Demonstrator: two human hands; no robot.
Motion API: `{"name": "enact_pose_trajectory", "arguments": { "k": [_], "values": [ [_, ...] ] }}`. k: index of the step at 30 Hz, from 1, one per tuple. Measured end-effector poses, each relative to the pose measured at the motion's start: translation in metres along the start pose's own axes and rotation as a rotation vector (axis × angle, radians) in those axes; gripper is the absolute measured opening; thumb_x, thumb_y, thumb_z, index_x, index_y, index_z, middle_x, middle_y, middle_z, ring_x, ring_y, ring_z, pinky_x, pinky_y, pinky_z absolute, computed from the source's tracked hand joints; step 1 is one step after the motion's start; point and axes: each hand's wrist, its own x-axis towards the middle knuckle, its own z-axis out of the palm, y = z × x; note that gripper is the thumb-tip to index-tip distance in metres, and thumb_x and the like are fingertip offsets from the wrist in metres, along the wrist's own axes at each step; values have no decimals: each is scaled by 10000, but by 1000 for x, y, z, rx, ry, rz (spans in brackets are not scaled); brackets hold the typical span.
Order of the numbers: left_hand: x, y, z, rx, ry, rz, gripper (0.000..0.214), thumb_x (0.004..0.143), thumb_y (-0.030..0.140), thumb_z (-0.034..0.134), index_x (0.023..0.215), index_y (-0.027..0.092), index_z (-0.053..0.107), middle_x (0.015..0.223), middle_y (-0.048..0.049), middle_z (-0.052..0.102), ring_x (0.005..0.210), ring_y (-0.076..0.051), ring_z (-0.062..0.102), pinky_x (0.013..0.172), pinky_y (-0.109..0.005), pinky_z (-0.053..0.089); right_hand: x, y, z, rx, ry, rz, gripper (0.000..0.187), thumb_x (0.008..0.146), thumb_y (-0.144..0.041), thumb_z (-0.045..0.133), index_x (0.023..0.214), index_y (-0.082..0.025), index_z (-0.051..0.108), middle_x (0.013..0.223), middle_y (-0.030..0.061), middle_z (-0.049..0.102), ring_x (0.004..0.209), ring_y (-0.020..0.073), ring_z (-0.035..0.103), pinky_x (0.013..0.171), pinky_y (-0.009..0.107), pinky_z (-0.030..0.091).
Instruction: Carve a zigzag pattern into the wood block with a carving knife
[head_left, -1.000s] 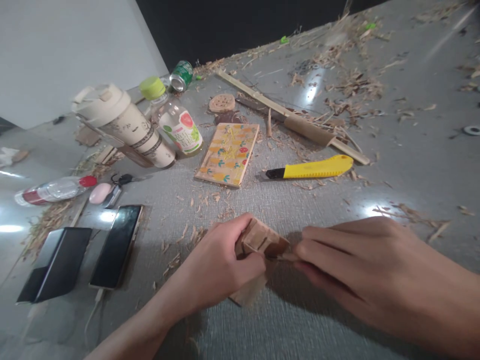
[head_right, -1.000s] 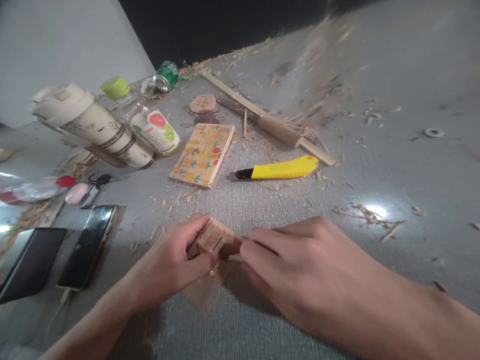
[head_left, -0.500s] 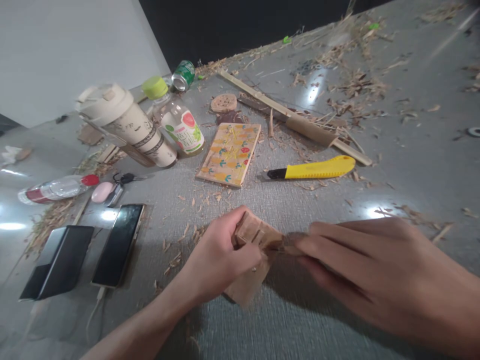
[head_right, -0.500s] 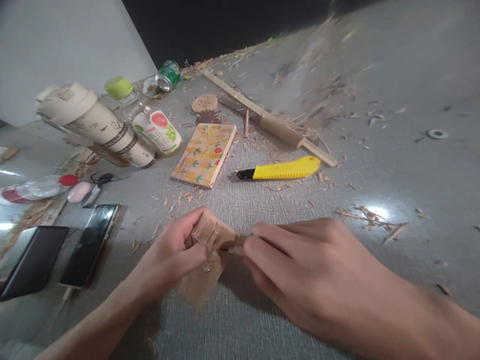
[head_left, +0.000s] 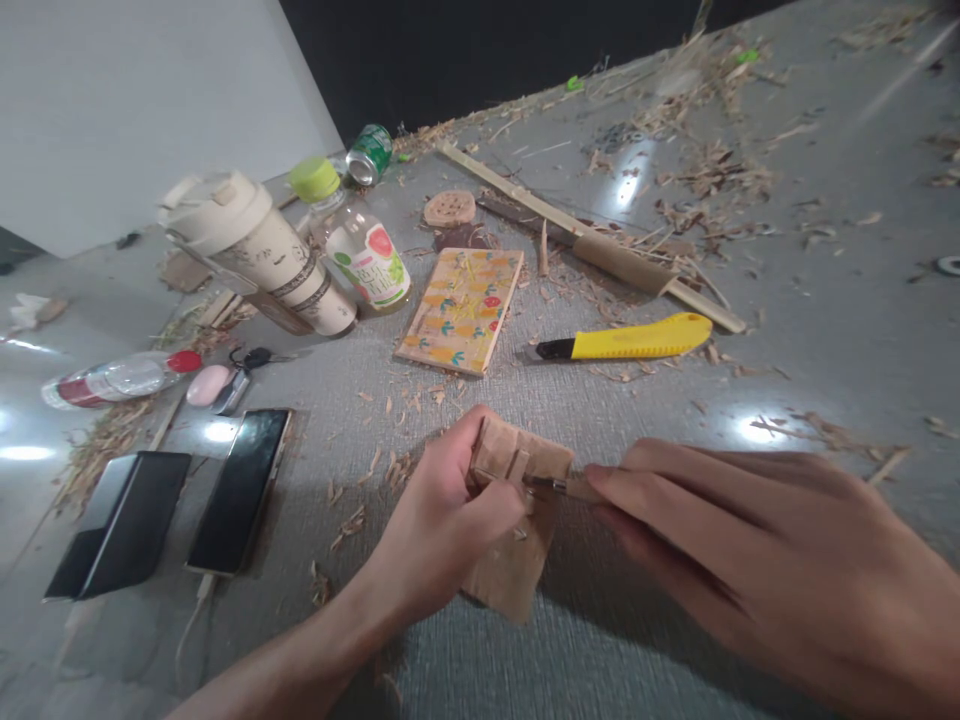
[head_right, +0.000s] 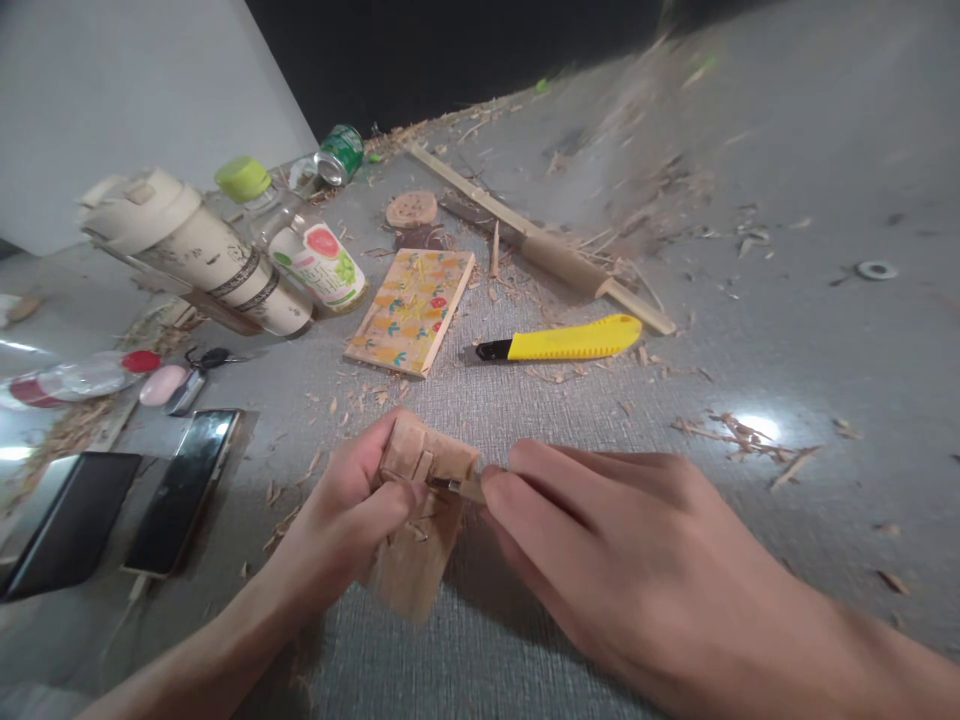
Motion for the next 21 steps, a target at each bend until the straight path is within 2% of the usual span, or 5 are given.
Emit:
{"name": "enact_pose_trajectory", "arguments": {
  "k": [5, 9, 14, 21],
  "values": [
    [1, 3, 4, -22, 22, 2, 105, 806, 265, 634, 869, 241, 554, 780, 51, 551, 722, -142, 482, 637, -300, 405, -6, -2, 4, -12, -7, -25, 203, 1166, -64, 530, 1228, -135, 710, 1008, 73, 781, 680, 164, 573, 606, 375, 399],
    [1, 5, 7, -16, 37, 37, 89, 802, 254, 626, 844, 244, 549, 778, 47, 549, 729, -144, 483, 642, -304, 404, -10, -4, 7, 5, -34, -27, 209, 1182, -72, 520, 1214, -114, 723, 980, 61, 743, 701, 160, 568, 611, 368, 400],
    [-2, 3, 9, -10, 57, 50, 94, 825, 252, 641, 853, 243, 551, 784, 42, 555, 733, -149, 497, 646, -311, 418, -10, -8, 7, 11, -15, 12, 228, 1182, -81, 481, 1153, -124, 703, 930, 49, 719, 635, 147, 525, 569, 373, 374],
    [-8, 2, 12, -61, 61, 62, 108, 863, 223, 658, 868, 246, 553, 793, 51, 547, 728, -145, 503, 645, -301, 428, 2, -17, 3, 107, 13, 87, 217, 1146, -62, 482, 1182, -184, 657, 859, 14, 721, 569, 142, 547, 522, 345, 382]
  ]
}}
